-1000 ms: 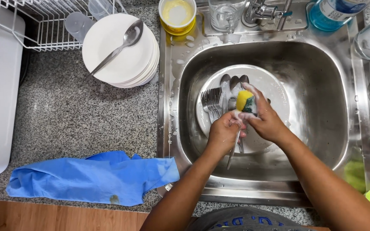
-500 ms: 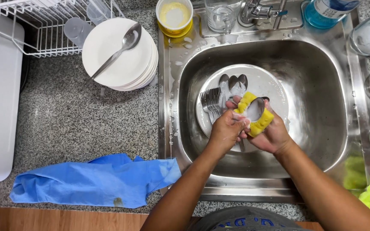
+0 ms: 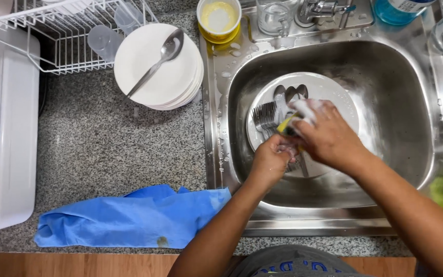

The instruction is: Washing various pieces of cutlery like spoons and forks in a sink using a sponge and soap.

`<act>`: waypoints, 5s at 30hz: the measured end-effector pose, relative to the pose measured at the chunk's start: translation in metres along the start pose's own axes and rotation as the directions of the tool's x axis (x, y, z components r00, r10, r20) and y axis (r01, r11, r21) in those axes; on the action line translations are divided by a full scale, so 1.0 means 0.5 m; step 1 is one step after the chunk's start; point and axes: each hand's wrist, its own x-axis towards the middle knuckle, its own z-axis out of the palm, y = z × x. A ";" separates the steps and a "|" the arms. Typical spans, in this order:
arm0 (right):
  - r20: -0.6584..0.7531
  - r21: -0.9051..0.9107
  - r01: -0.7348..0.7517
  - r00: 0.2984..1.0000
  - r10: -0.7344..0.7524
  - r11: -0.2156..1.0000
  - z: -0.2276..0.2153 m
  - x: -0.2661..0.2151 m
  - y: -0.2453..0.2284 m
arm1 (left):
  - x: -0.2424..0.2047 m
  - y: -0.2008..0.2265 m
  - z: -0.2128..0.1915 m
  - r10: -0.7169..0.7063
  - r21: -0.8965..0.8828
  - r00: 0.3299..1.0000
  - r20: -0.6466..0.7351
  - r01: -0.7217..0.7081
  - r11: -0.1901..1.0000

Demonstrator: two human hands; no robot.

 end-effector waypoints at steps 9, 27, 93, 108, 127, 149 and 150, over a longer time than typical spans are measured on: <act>-0.372 0.083 0.176 0.919 -0.134 0.981 0.052 0.036 -0.034 | 0.005 0.077 -0.068 0.041 0.212 0.999 -0.007 -0.038 0.977; 0.291 0.936 -0.027 0.619 0.730 -0.350 0.126 0.082 -0.246 | 0.022 0.164 -0.168 0.259 0.200 0.951 -0.168 -0.225 0.954; 0.478 0.878 -0.238 0.385 0.789 -0.416 0.007 -0.249 0.122 | 0.122 0.017 0.133 0.297 0.895 0.858 0.418 -0.445 0.027; -0.259 0.600 -0.099 0.915 0.310 0.794 -0.004 -0.126 0.019 | 0.021 -0.017 0.111 0.308 0.461 0.950 -0.062 -0.246 0.853; -0.358 0.274 0.113 0.934 -0.007 0.955 0.082 -0.087 0.019 | -0.045 0.022 0.046 0.342 0.452 0.927 -0.154 -0.242 0.859; -0.368 0.216 0.049 0.929 0.035 0.975 0.106 -0.075 0.067 | -0.003 -0.022 0.045 -0.126 -0.487 0.992 0.015 0.117 0.866; -0.373 0.172 0.064 0.928 0.005 0.983 0.095 -0.071 0.057 | -0.001 -0.020 0.048 -0.124 -0.482 0.992 0.029 0.123 0.868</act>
